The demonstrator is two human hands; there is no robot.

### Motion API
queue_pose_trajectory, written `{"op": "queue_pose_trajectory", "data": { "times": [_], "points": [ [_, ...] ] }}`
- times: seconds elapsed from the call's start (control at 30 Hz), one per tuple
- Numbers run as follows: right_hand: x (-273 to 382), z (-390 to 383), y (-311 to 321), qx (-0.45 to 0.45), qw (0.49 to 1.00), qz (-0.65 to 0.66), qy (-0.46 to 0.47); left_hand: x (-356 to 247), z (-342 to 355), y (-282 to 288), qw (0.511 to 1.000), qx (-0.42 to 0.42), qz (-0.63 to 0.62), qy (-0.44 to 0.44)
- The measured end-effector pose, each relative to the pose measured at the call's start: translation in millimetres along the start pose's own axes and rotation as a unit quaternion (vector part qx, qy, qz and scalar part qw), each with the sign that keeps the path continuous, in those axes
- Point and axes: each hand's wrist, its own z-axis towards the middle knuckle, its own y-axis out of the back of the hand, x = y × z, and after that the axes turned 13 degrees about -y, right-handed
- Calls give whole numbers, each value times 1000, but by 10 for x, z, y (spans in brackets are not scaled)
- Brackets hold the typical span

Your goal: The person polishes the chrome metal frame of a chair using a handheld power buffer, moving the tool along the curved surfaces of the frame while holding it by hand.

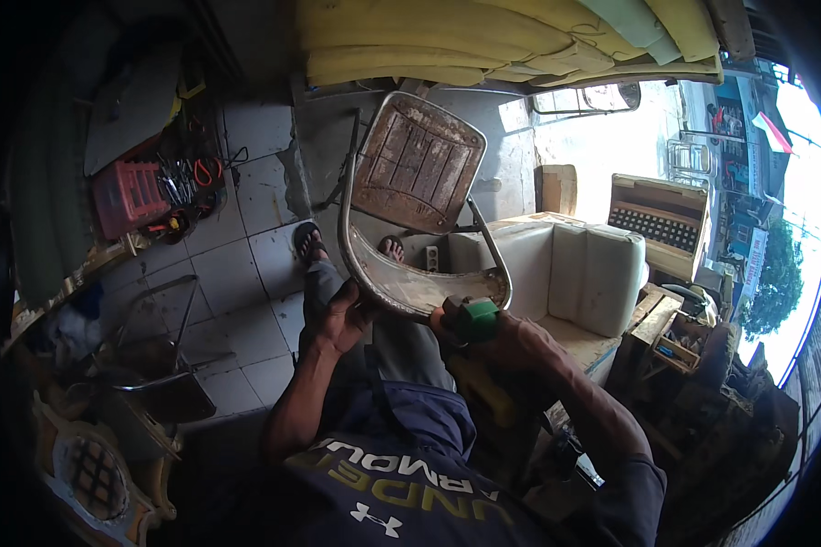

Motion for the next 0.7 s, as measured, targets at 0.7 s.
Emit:
{"op": "queue_pose_trajectory", "data": {
  "times": [0.7],
  "points": [
    [709, 0, -260, 2, 999, 24, -23, -172, -37, -230, 988, -119, -64, 71]
  ]
}}
